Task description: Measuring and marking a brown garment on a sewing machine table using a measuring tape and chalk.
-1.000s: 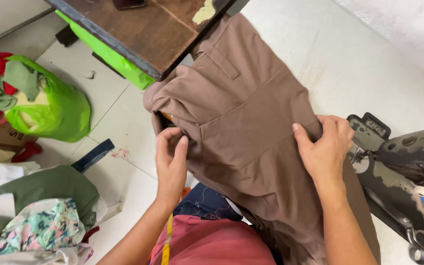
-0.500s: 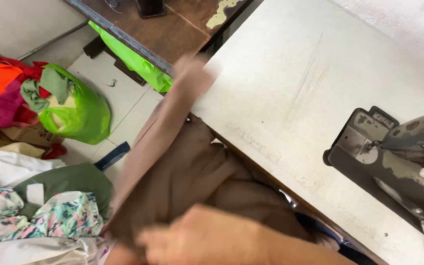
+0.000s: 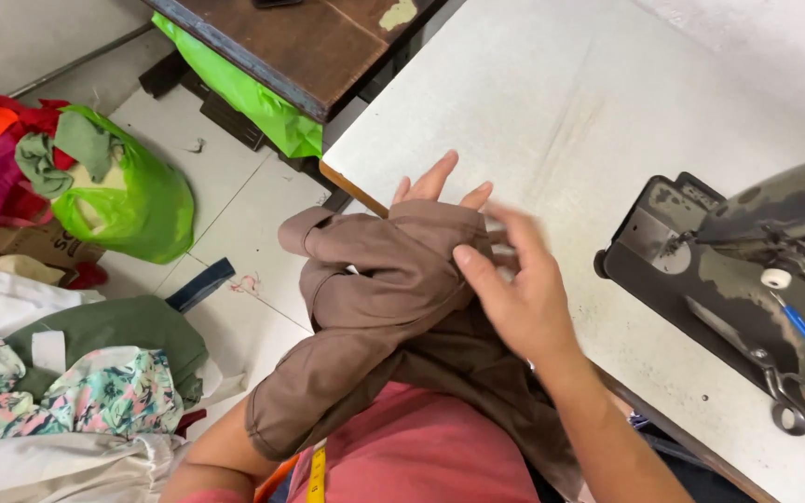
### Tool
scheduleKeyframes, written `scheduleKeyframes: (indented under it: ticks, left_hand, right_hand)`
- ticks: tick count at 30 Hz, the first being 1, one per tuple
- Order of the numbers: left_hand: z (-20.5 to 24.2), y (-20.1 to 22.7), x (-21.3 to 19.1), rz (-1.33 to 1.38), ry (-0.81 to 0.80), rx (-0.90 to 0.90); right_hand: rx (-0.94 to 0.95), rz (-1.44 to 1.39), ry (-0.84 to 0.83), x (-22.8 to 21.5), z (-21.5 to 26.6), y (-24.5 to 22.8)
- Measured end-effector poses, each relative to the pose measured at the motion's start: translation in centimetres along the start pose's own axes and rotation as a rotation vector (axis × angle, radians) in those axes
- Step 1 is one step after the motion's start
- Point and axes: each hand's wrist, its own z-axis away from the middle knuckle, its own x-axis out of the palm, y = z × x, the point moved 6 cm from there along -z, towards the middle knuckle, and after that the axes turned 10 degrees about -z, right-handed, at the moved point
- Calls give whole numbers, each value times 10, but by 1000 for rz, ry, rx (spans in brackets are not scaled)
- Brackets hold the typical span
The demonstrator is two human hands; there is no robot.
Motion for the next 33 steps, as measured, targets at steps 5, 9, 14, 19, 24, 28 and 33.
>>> scheduleKeyframes:
  ticks: [5,9,14,19,24,28,33]
  left_hand:
    - [-13,38,-11,-359,163,94]
    - [-5,49,12,-485,10,141]
    - [26,17,53,-456,44,273]
    - [132,-5,-5,-276,-322,145]
    - [137,-10,-42,-34,-813,-8]
    - [49,71,-105,94,-333,-98]
    - [-30,199,-88,524,-195,174]
  right_hand:
    - [15,280,330,-17,33,-5]
    - [43,94,356,-30,30,23]
    - [195,-505,459,-31,37,53]
    - [57,-739,584,-57,38,46]
    - [-120,-754,654,-103,51,19]
    - [-300,-306,467,-95,71,-58]
    - [-550,278,426,-86,119,-146]
